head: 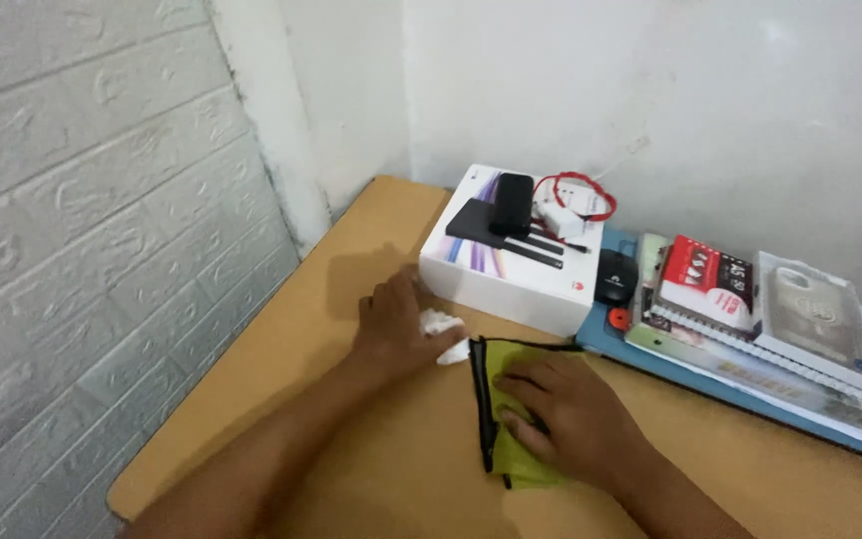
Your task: The person wipes a wooden table surface using a green cloth and a white tissue. They move a stack of books and a white box to access different areas, then wipe around and under them before returning the items to their original positions.
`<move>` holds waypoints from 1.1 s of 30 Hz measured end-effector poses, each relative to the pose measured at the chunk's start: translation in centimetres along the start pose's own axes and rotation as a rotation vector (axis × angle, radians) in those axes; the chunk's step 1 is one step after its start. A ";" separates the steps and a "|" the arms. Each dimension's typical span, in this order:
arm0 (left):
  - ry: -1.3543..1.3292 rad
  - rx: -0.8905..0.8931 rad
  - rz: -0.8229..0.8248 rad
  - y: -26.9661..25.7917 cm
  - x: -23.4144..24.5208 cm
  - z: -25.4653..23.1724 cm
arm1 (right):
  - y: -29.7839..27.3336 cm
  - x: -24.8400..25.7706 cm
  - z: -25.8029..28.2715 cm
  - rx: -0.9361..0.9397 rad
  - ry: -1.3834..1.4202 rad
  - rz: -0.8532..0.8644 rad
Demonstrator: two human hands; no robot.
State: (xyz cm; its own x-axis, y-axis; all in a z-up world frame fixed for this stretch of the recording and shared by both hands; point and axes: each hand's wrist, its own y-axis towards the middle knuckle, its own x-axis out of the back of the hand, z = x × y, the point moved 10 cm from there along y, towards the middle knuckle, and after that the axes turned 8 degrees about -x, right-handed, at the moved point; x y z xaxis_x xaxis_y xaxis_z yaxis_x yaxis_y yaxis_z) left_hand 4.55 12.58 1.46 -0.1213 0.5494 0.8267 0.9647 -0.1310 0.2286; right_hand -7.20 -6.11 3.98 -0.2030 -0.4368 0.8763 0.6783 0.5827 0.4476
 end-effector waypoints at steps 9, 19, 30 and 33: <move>0.108 -0.050 -0.051 4.0 4.4 17.7 | 2.8 -4.1 9.4 0.033 0.229 0.380; -0.284 0.102 -0.365 3.4 7.8 18.4 | 18.3 -15.8 7.9 -0.097 -0.086 0.350; -0.627 -0.194 -0.472 4.0 7.6 13.4 | 23.5 -11.0 5.9 -0.223 0.327 -0.147; -0.732 -0.196 -0.499 2.9 8.3 11.5 | 21.2 -11.6 5.4 -0.204 0.482 -0.113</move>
State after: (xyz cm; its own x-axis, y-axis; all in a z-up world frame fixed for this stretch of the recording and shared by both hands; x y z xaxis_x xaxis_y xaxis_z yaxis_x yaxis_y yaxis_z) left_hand 9.07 26.25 3.08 -0.2708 0.9584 0.0898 0.7746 0.1616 0.6114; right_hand 5.70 15.02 4.30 0.0318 -0.7821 0.6223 0.8042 0.3898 0.4488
